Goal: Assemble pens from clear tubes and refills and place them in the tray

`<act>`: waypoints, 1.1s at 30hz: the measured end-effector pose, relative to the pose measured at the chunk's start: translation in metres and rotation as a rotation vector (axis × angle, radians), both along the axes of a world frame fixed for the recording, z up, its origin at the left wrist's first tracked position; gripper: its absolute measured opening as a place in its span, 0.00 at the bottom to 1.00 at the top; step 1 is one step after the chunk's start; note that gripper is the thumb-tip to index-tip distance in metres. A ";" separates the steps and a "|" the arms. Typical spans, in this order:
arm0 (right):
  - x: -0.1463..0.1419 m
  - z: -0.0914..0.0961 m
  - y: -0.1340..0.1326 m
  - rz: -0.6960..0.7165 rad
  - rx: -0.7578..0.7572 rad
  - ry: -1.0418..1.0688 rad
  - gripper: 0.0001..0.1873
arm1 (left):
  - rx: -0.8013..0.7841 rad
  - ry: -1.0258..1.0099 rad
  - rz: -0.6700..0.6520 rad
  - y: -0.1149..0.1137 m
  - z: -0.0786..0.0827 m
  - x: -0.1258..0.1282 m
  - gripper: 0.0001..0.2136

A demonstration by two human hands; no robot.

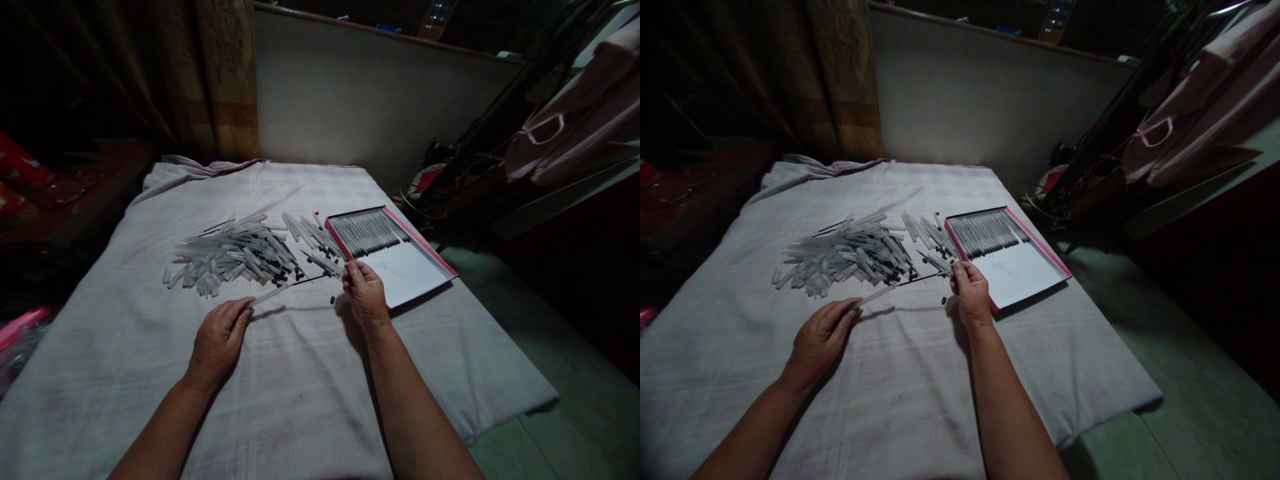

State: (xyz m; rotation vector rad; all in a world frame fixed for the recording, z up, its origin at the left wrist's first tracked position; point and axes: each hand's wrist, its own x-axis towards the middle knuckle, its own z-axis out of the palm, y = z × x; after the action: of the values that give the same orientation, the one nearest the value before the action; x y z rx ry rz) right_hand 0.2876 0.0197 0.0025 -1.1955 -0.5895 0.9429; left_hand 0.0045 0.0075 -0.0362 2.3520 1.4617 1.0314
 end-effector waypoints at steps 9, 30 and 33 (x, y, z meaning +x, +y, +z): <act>-0.004 -0.005 -0.002 0.072 -0.045 -0.002 0.23 | 0.021 0.012 -0.017 -0.001 0.001 0.000 0.16; -0.001 -0.008 -0.010 0.336 -0.189 -0.654 0.14 | -0.049 -0.047 -0.019 -0.002 0.006 0.002 0.17; 0.016 0.000 -0.016 0.302 -0.333 -0.989 0.12 | -0.098 -0.097 0.021 -0.003 0.007 0.002 0.17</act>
State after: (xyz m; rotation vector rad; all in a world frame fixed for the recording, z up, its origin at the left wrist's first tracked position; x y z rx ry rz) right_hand 0.3038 0.0034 0.0027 -1.9090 -1.4678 0.6560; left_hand 0.0063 0.0046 -0.0295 2.1924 1.4698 1.0386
